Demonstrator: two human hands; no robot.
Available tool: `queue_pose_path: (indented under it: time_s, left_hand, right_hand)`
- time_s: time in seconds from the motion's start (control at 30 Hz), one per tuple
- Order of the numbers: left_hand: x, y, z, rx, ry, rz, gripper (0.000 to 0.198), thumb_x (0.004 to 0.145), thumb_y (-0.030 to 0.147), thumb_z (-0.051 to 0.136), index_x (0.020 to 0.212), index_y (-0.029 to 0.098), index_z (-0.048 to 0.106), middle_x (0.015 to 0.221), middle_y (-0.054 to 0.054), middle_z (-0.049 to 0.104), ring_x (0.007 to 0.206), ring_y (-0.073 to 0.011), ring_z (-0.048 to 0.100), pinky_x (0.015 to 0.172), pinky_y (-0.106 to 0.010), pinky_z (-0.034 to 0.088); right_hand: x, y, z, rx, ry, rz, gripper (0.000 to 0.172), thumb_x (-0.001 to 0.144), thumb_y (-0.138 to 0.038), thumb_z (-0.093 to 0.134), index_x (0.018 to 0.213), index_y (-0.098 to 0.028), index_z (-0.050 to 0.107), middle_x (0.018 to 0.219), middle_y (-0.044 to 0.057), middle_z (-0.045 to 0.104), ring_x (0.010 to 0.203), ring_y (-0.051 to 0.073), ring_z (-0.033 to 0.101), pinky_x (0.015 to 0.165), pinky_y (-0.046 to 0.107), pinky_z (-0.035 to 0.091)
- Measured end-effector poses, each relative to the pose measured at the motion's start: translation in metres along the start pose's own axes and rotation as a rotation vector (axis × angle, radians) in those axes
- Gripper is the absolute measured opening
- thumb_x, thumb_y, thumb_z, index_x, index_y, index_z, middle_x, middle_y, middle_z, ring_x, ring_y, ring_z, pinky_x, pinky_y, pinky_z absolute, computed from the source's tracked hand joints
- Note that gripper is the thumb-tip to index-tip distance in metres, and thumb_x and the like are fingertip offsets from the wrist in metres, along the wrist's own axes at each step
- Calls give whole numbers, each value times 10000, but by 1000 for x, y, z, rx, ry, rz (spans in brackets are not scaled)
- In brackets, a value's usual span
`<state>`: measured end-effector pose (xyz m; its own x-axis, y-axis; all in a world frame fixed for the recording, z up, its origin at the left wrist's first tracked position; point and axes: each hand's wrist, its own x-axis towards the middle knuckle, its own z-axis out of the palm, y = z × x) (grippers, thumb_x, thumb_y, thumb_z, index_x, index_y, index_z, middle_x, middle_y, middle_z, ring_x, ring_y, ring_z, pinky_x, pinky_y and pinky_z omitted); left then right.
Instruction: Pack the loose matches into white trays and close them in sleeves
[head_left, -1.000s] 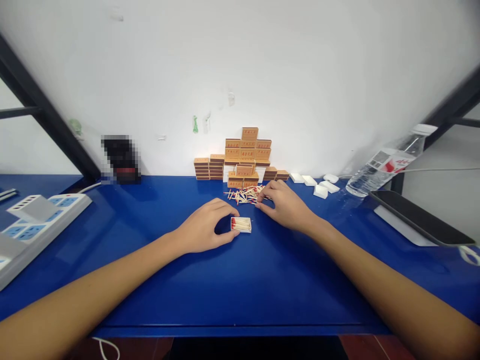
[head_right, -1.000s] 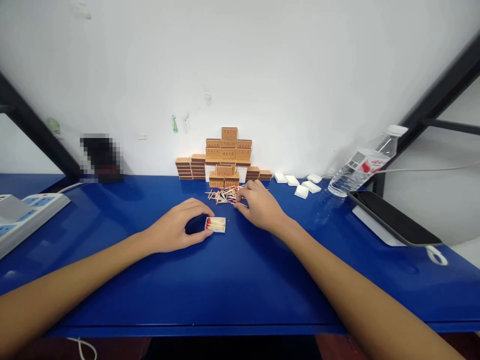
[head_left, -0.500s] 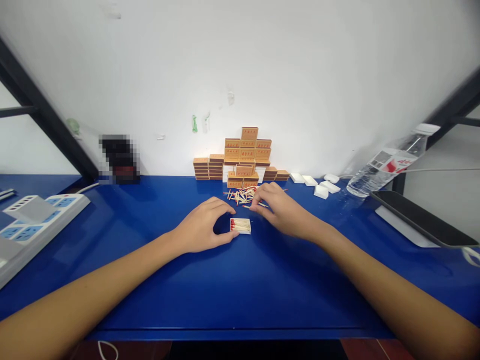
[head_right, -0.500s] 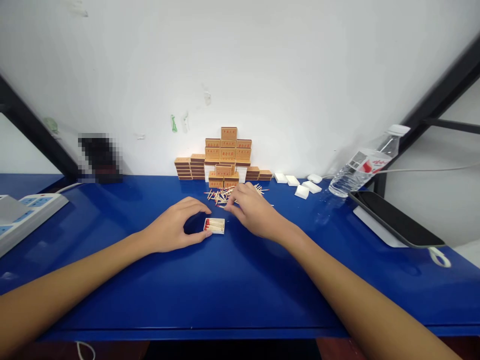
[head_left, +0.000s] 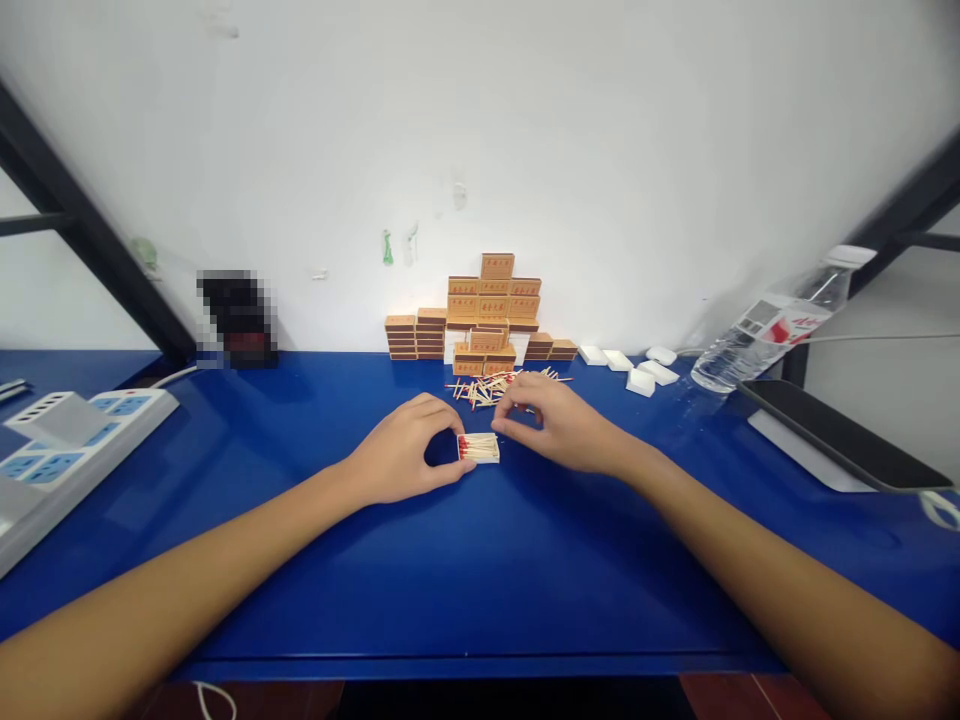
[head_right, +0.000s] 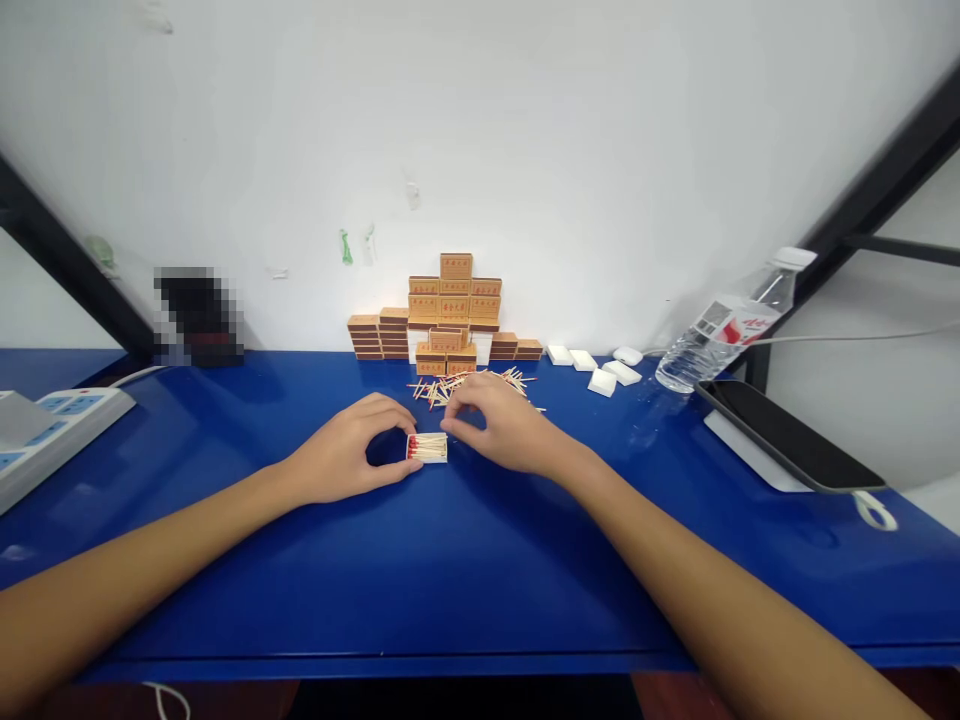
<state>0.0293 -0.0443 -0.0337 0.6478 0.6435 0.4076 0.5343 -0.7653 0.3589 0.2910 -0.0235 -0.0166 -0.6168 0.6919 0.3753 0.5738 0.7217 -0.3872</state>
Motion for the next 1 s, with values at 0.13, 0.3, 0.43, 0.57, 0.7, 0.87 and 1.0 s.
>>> queue_pose_path:
  time_s: [0.13, 0.3, 0.43, 0.57, 0.7, 0.87, 1.0]
  left_hand:
    - [0, 0, -1, 19, -7, 1, 226, 896, 382, 753, 1026, 218, 668, 1069, -55, 719, 1042, -248, 645, 969, -435, 531]
    - [1, 1, -2, 11, -25, -6, 240, 903, 411, 749, 1024, 219, 668, 1072, -50, 721, 1042, -244, 642, 971, -430, 529]
    - [1, 1, -2, 6, -26, -18, 244, 905, 421, 743, 1031, 224, 673, 1083, -56, 723, 1061, -254, 642, 973, -437, 531]
    - [0, 1, -2, 12, -25, -17, 242, 911, 429, 732, 1037, 229, 679, 1079, -60, 724, 1054, -259, 645, 967, -445, 533]
    - [1, 1, -2, 19, -16, -8, 231, 906, 417, 736, 1028, 228, 682, 1067, -60, 725, 1041, -258, 642, 961, -449, 534]
    - [0, 2, -3, 20, -22, -36, 227, 903, 415, 739, 1019, 227, 688, 1072, -59, 728, 1043, -257, 644, 957, -441, 535]
    - [0, 0, -4, 28, -25, -49, 244, 904, 422, 740, 1026, 219, 682, 1074, -62, 728, 1040, -257, 643, 961, -447, 535]
  right_hand:
    - [-2, -17, 9, 70, -83, -12, 75, 962, -227, 669, 894, -210, 696, 943, 49, 626, 934, 211, 559, 838, 351, 447]
    - [0, -9, 4, 39, -47, 9, 94, 974, -247, 658, 894, -214, 697, 939, 45, 640, 895, 201, 570, 805, 341, 445]
    - [1, 16, -1, -117, 29, 146, 111, 962, -252, 657, 867, -203, 687, 909, 57, 666, 871, 217, 608, 787, 355, 454]
    - [-1, 36, 1, -225, -26, 233, 130, 945, -271, 667, 841, -193, 665, 902, 84, 680, 856, 241, 620, 777, 376, 467]
    - [-2, 37, 4, -213, -48, 207, 173, 969, -267, 614, 808, -204, 623, 900, 91, 686, 841, 240, 616, 761, 375, 473]
    - [-4, 35, 4, -220, -78, 182, 151, 993, -239, 564, 860, -198, 625, 924, 106, 687, 859, 245, 622, 768, 369, 473]
    - [-5, 41, 6, -314, -122, 207, 173, 1025, -228, 492, 892, -187, 595, 954, 124, 682, 861, 248, 620, 754, 361, 453]
